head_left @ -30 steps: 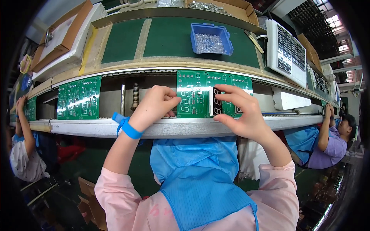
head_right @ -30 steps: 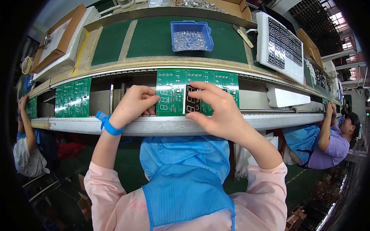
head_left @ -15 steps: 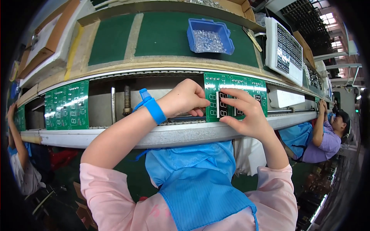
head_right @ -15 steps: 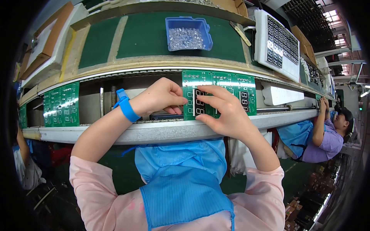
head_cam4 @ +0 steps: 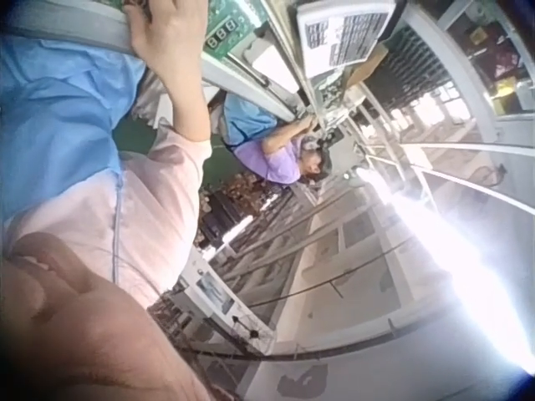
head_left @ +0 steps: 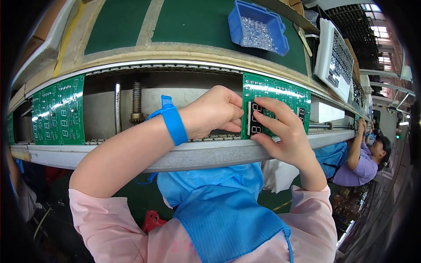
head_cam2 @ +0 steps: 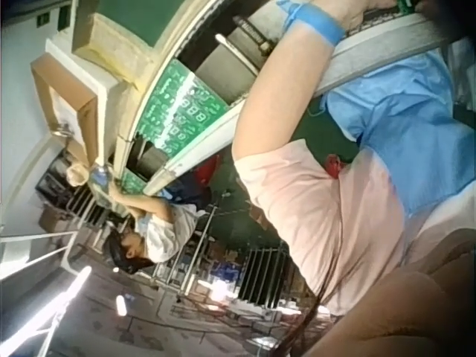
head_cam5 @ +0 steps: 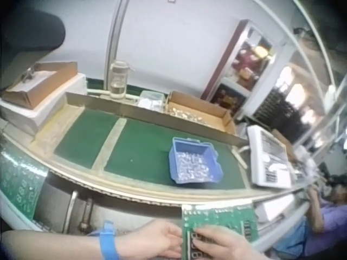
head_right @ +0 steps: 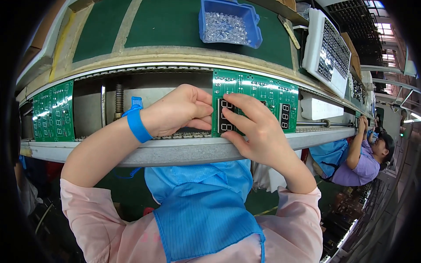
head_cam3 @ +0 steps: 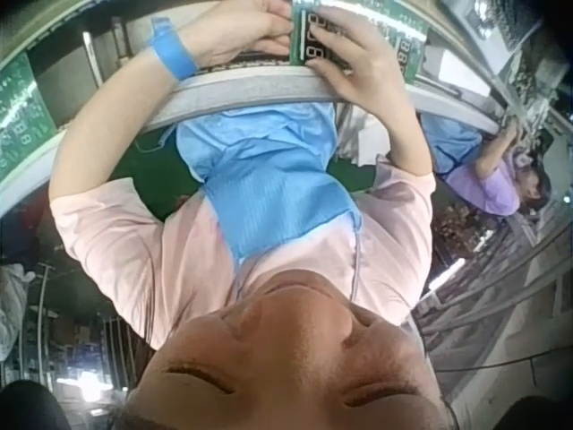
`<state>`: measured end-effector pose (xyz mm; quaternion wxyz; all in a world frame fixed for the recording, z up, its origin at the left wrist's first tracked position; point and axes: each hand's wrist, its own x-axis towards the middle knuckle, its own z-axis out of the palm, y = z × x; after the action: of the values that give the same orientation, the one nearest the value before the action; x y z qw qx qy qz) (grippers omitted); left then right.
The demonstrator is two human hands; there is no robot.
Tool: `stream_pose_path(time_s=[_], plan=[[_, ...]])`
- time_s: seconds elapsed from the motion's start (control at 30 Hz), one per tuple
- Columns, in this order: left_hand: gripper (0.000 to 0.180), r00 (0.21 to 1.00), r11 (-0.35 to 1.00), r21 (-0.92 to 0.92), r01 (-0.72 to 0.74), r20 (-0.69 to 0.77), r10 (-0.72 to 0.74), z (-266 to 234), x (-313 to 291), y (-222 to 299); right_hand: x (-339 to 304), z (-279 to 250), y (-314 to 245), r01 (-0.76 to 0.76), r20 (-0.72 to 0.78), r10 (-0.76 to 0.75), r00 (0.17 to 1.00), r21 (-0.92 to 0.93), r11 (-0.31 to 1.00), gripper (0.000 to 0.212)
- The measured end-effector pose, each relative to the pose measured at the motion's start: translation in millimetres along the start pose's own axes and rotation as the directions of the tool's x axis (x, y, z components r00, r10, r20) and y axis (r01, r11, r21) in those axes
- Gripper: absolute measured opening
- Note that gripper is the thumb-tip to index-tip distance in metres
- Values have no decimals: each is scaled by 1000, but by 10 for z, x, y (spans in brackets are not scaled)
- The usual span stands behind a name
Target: The person assembles digital display components onto green circuit boards by hand on a factory assembly line.
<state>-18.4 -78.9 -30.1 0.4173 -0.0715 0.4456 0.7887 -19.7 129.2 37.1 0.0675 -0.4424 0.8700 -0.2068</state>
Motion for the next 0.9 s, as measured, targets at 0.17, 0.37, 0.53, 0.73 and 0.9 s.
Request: stream_pose_path(time_s=[0.17, 0.37, 0.53, 0.73, 0.9], plan=[[23, 1000, 999, 48, -12, -12, 13, 4, 15, -23, 7, 3, -5, 0, 14, 0, 1000, -9, 1000, 46], [20, 999, 998, 46, -31, -9, 32, 19, 13, -35, 52, -11, -46, 0, 25, 1, 1000, -49, 999, 45], [17, 999, 997, 56, -48, -15, 49, 29, 16, -44, 37, -14, -60, -31, 38, 33, 999, -48, 998, 45], [17, 998, 998, 51, -40, -42, 42, 35, 22, -52, 27, -4, -67, -38, 53, 41, 998, -65, 997, 45], [20, 998, 996, 55, -63, -19, 64, 20, 15, -56, 22, -5, -62, -45, 57, 49, 997, -72, 996, 47]])
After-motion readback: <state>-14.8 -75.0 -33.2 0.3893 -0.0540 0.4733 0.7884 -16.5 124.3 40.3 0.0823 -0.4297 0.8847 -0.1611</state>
